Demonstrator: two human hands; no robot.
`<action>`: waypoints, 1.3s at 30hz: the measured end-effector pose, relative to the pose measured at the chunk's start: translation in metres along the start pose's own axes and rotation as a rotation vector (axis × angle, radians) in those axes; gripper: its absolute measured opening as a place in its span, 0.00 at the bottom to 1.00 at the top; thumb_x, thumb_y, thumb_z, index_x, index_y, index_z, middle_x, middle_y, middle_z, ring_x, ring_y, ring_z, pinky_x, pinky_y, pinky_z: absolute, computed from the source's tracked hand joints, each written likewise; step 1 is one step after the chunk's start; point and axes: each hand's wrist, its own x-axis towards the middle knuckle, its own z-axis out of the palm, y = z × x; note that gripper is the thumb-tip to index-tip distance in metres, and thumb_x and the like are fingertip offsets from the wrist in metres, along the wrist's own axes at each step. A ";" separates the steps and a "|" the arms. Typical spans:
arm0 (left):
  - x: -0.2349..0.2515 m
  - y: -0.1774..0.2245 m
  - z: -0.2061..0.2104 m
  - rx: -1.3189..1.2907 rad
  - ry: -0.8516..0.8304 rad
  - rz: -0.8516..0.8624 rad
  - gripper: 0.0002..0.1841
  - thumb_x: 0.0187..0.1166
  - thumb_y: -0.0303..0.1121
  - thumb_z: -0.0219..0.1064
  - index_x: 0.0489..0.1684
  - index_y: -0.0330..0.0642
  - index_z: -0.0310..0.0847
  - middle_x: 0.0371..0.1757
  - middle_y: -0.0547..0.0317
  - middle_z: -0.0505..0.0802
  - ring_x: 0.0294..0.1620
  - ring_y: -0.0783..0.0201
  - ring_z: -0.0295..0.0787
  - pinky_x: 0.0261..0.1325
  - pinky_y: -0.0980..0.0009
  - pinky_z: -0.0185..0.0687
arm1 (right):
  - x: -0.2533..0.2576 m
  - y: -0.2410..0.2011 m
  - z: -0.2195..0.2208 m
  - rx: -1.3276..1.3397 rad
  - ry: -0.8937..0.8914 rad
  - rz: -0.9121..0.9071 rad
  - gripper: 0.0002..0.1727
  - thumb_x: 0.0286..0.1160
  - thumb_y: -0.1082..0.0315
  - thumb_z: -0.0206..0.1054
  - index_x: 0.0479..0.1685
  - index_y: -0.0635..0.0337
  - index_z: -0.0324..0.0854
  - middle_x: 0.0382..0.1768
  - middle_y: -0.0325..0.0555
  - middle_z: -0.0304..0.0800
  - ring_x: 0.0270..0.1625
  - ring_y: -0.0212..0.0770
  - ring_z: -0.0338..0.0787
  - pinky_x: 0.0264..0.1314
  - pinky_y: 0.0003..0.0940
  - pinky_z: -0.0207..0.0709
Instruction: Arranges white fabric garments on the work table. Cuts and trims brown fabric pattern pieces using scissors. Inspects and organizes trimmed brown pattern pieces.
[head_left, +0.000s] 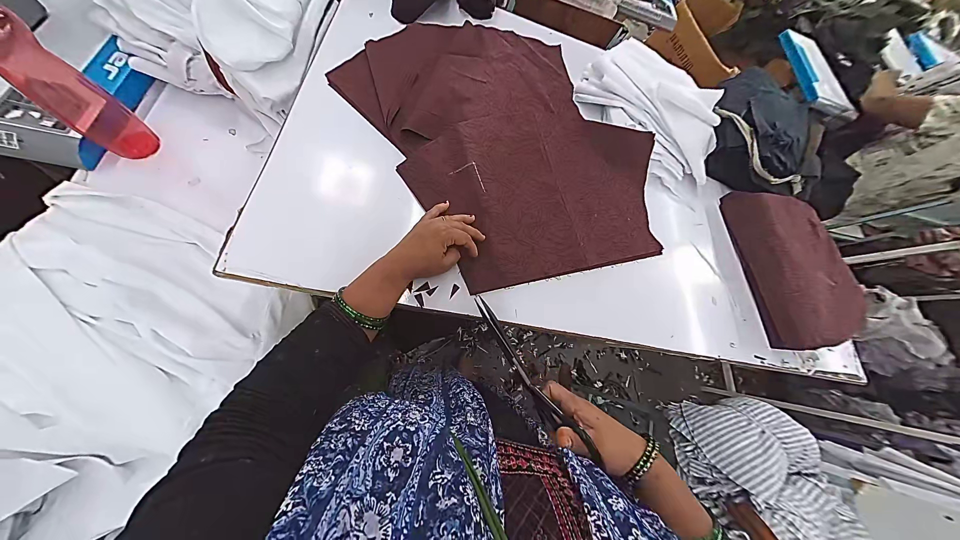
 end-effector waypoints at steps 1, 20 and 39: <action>-0.001 0.000 -0.001 -0.003 -0.019 0.011 0.17 0.67 0.18 0.56 0.37 0.37 0.95 0.62 0.51 0.95 0.80 0.43 0.79 0.87 0.31 0.46 | -0.001 0.001 -0.001 0.042 0.011 0.002 0.60 0.29 0.06 0.63 0.47 0.55 0.72 0.26 0.24 0.71 0.25 0.18 0.71 0.31 0.17 0.68; 0.004 -0.001 0.001 0.024 -0.071 -0.055 0.17 0.84 0.35 0.59 0.39 0.35 0.94 0.64 0.51 0.94 0.81 0.47 0.78 0.88 0.36 0.46 | -0.002 0.016 -0.004 0.283 -0.052 -0.103 0.50 0.40 0.11 0.67 0.46 0.48 0.69 0.22 0.24 0.76 0.22 0.20 0.77 0.30 0.17 0.73; 0.009 0.000 -0.003 -0.016 -0.126 -0.132 0.20 0.86 0.33 0.54 0.37 0.30 0.92 0.66 0.48 0.93 0.84 0.47 0.74 0.90 0.37 0.39 | 0.000 0.014 0.002 0.285 -0.066 -0.139 0.47 0.45 0.13 0.67 0.46 0.47 0.70 0.22 0.21 0.75 0.23 0.17 0.75 0.28 0.14 0.70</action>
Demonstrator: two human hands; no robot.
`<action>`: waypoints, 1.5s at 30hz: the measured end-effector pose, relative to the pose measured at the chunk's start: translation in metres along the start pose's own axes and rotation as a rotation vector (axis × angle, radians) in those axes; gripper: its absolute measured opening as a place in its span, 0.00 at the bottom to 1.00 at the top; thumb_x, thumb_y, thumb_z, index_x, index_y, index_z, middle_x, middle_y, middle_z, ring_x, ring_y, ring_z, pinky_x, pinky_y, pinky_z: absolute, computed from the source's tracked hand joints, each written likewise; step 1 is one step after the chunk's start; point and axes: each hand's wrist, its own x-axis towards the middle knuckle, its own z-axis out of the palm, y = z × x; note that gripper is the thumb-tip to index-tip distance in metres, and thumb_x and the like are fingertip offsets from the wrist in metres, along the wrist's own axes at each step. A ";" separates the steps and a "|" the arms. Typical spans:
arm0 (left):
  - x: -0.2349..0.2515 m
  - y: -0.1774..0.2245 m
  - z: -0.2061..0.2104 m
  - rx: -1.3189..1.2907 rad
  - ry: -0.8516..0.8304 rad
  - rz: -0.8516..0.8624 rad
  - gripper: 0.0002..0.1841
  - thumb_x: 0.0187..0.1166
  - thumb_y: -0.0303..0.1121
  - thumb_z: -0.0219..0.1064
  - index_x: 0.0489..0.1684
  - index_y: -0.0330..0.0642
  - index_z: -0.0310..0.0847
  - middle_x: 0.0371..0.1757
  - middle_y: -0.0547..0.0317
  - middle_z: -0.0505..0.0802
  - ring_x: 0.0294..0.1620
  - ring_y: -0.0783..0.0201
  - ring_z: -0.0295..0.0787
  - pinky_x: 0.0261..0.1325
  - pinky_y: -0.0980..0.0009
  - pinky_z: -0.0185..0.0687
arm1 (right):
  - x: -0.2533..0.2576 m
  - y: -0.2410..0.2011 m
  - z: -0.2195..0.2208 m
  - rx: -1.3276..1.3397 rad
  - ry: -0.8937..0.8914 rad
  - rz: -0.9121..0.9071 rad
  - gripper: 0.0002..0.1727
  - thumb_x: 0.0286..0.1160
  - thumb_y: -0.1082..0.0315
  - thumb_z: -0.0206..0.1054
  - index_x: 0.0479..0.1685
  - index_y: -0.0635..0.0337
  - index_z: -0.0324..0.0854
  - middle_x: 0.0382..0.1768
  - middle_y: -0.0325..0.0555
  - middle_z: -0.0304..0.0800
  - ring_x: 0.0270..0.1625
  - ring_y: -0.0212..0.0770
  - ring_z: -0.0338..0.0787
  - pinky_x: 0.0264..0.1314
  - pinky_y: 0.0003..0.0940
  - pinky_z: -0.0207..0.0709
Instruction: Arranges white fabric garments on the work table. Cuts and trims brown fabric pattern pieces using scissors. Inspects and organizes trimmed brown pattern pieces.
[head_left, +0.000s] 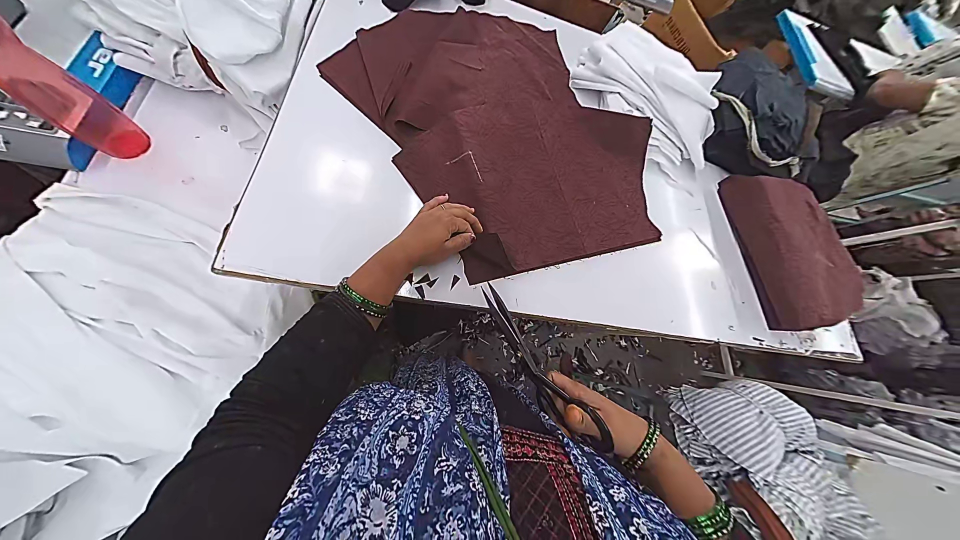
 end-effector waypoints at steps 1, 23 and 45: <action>0.000 0.000 -0.001 -0.003 -0.010 -0.001 0.19 0.86 0.33 0.54 0.37 0.30 0.92 0.66 0.48 0.92 0.85 0.48 0.73 0.90 0.37 0.38 | 0.001 0.000 0.000 0.000 0.003 0.000 0.47 0.45 0.13 0.67 0.46 0.47 0.70 0.22 0.21 0.75 0.23 0.17 0.75 0.29 0.14 0.70; -0.002 0.001 -0.001 -0.006 0.003 0.017 0.14 0.81 0.32 0.61 0.39 0.33 0.93 0.66 0.48 0.92 0.84 0.46 0.74 0.87 0.35 0.46 | 0.018 -0.011 0.011 -0.028 0.028 0.047 0.52 0.38 0.10 0.66 0.46 0.49 0.70 0.25 0.23 0.76 0.24 0.18 0.76 0.30 0.15 0.71; -0.003 -0.001 0.000 0.000 -0.008 0.056 0.09 0.72 0.31 0.68 0.34 0.37 0.94 0.67 0.49 0.92 0.85 0.46 0.72 0.90 0.34 0.37 | 0.016 -0.003 0.011 0.023 0.024 0.021 0.47 0.45 0.15 0.69 0.46 0.48 0.70 0.24 0.22 0.77 0.24 0.17 0.76 0.29 0.14 0.70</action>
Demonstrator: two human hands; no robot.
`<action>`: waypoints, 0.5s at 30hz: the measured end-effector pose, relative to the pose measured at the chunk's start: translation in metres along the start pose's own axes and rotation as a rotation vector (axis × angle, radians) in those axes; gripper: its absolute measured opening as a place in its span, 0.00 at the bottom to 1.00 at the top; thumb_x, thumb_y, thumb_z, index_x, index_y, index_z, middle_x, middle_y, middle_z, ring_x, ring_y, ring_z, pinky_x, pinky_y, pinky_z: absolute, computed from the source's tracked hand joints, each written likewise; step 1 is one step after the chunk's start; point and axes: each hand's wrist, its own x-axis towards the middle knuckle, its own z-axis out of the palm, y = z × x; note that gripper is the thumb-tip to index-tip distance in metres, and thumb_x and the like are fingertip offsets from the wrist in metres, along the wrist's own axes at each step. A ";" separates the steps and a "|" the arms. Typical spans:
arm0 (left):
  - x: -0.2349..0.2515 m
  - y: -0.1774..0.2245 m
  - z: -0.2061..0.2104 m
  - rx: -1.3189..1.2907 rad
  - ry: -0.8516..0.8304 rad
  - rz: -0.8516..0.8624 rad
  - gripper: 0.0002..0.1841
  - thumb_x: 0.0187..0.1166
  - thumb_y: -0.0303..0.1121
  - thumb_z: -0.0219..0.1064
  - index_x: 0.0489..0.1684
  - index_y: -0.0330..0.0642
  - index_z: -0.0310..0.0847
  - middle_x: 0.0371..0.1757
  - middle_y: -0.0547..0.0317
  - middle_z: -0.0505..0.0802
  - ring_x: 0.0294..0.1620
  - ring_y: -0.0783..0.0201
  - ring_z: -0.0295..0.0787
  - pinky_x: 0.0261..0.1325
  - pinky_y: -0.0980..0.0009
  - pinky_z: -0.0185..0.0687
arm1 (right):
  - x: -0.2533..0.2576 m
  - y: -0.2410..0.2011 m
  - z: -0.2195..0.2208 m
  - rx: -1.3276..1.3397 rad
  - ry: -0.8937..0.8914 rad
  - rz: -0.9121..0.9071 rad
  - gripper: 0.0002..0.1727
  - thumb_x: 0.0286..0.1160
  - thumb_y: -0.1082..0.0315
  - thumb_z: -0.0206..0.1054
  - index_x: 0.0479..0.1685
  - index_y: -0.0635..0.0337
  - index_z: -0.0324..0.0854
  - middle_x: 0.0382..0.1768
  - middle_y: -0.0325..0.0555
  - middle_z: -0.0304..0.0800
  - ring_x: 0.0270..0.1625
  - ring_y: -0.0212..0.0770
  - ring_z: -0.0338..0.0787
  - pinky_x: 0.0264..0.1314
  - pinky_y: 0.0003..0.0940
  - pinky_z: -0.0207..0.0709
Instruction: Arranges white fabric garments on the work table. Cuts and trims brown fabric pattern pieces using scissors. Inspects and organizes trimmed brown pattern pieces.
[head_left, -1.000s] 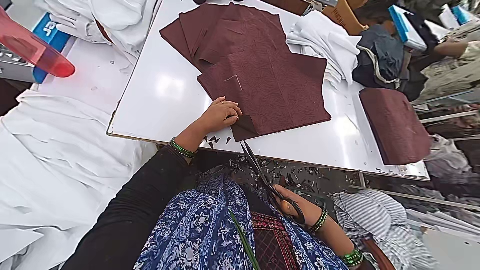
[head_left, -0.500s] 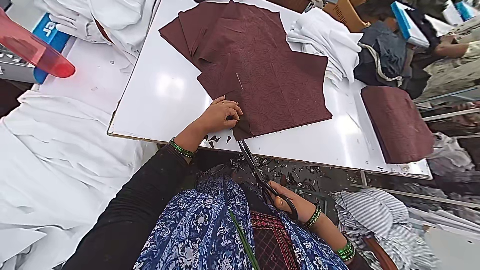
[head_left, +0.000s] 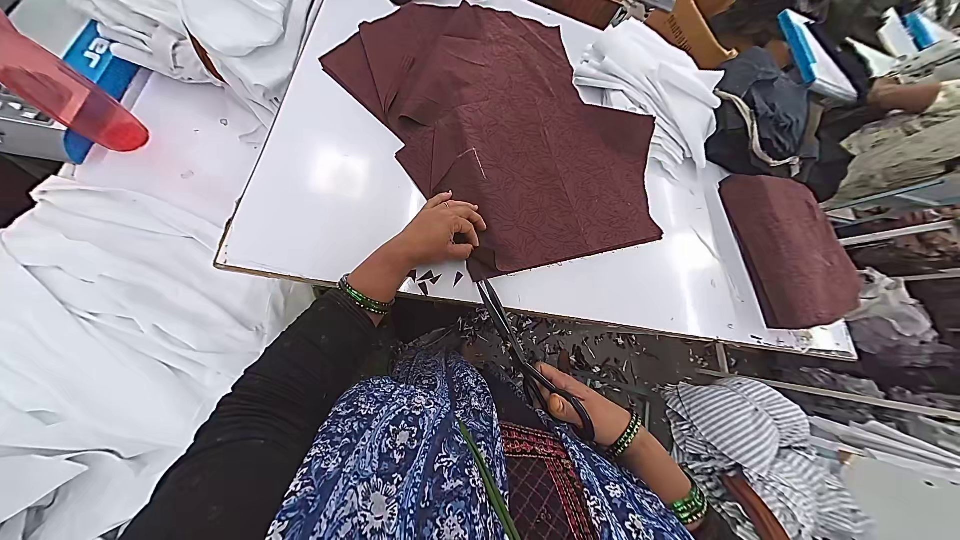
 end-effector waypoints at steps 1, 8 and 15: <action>0.000 0.000 0.000 0.007 0.007 0.005 0.09 0.72 0.32 0.68 0.34 0.37 0.94 0.66 0.49 0.92 0.85 0.46 0.73 0.90 0.34 0.38 | 0.000 0.000 0.000 -0.003 0.001 0.004 0.47 0.44 0.14 0.69 0.46 0.48 0.70 0.24 0.22 0.77 0.24 0.18 0.76 0.29 0.14 0.70; -0.002 -0.003 0.000 -0.007 -0.003 0.067 0.10 0.71 0.33 0.67 0.28 0.39 0.93 0.65 0.49 0.93 0.85 0.45 0.72 0.88 0.32 0.38 | -0.001 0.001 -0.001 -0.003 0.005 -0.002 0.48 0.43 0.14 0.68 0.47 0.49 0.70 0.25 0.23 0.76 0.26 0.18 0.76 0.30 0.14 0.70; -0.003 -0.007 0.004 0.000 0.040 0.128 0.10 0.72 0.34 0.68 0.27 0.39 0.92 0.59 0.50 0.95 0.80 0.45 0.78 0.87 0.30 0.42 | 0.001 -0.002 0.000 -0.005 0.008 0.009 0.49 0.41 0.13 0.68 0.46 0.48 0.70 0.24 0.22 0.77 0.24 0.18 0.77 0.29 0.14 0.70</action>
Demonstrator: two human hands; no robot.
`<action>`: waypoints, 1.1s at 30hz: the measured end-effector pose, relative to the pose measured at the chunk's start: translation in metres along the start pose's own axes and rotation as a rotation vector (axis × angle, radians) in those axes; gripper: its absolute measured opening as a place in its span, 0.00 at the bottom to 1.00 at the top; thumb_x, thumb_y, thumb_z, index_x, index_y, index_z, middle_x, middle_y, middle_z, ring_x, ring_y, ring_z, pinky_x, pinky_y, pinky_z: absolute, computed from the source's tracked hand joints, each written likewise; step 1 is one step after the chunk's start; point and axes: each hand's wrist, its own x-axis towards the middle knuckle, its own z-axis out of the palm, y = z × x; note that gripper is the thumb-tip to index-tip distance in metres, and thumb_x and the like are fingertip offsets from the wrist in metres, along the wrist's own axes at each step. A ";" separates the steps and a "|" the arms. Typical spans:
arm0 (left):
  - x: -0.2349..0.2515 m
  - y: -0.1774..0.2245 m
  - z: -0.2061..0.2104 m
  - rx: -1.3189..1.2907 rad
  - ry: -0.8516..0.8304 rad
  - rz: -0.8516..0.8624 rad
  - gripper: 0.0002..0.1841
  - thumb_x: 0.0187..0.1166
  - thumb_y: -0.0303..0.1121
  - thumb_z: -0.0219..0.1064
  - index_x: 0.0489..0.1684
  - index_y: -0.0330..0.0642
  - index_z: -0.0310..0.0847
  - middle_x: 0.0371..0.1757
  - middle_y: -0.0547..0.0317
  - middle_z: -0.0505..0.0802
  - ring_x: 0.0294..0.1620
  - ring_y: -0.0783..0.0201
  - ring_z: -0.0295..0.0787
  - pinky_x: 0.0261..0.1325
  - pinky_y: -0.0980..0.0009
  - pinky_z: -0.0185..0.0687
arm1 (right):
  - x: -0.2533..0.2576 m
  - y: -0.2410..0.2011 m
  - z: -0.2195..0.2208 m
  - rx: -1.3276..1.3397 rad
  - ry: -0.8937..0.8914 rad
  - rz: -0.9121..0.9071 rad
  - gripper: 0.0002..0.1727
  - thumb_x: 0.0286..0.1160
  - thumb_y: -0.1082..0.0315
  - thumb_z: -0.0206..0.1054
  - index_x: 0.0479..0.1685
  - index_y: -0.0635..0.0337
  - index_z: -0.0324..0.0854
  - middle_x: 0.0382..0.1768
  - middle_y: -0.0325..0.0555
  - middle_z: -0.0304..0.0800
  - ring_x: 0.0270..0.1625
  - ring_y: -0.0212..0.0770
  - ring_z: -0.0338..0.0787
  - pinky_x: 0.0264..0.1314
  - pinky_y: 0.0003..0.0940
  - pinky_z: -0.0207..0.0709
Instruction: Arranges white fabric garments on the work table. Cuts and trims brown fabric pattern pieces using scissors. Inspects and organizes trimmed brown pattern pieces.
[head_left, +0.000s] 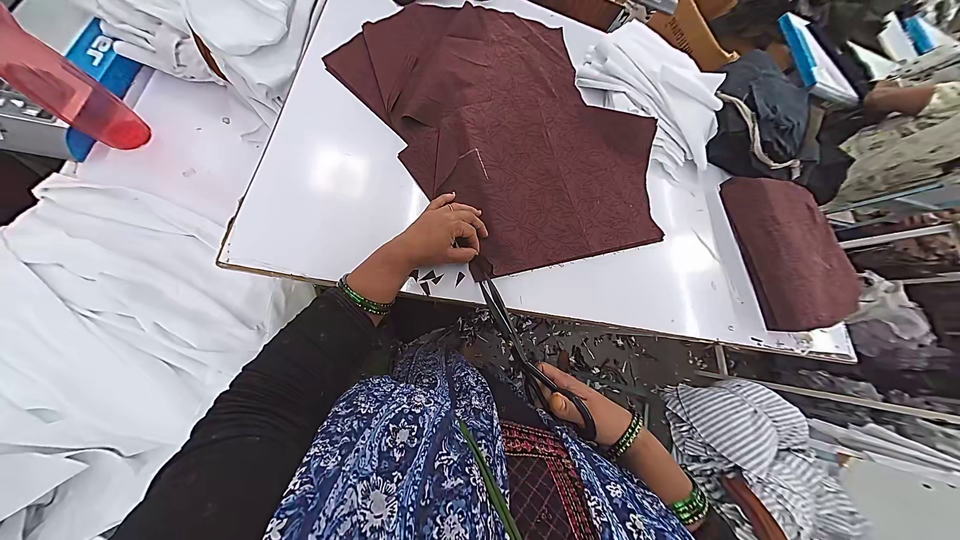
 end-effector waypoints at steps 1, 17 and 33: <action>0.000 0.001 -0.001 -0.003 -0.009 -0.008 0.10 0.72 0.34 0.69 0.27 0.39 0.92 0.60 0.50 0.95 0.81 0.45 0.78 0.87 0.31 0.41 | 0.000 0.000 0.000 0.004 -0.003 -0.001 0.48 0.42 0.13 0.69 0.46 0.48 0.70 0.24 0.22 0.78 0.24 0.18 0.77 0.29 0.14 0.70; 0.002 0.004 -0.001 0.025 0.000 -0.060 0.13 0.80 0.32 0.61 0.34 0.36 0.92 0.60 0.50 0.95 0.79 0.48 0.80 0.89 0.35 0.44 | 0.000 0.002 -0.001 -0.024 -0.007 -0.028 0.49 0.42 0.14 0.69 0.47 0.49 0.70 0.26 0.22 0.76 0.26 0.17 0.76 0.32 0.14 0.71; 0.002 0.004 0.000 0.044 0.037 -0.089 0.14 0.83 0.31 0.59 0.40 0.33 0.91 0.61 0.47 0.94 0.78 0.46 0.82 0.89 0.37 0.48 | -0.006 -0.010 0.004 -0.210 0.021 0.060 0.60 0.31 0.06 0.62 0.51 0.54 0.71 0.29 0.22 0.71 0.28 0.15 0.72 0.34 0.14 0.68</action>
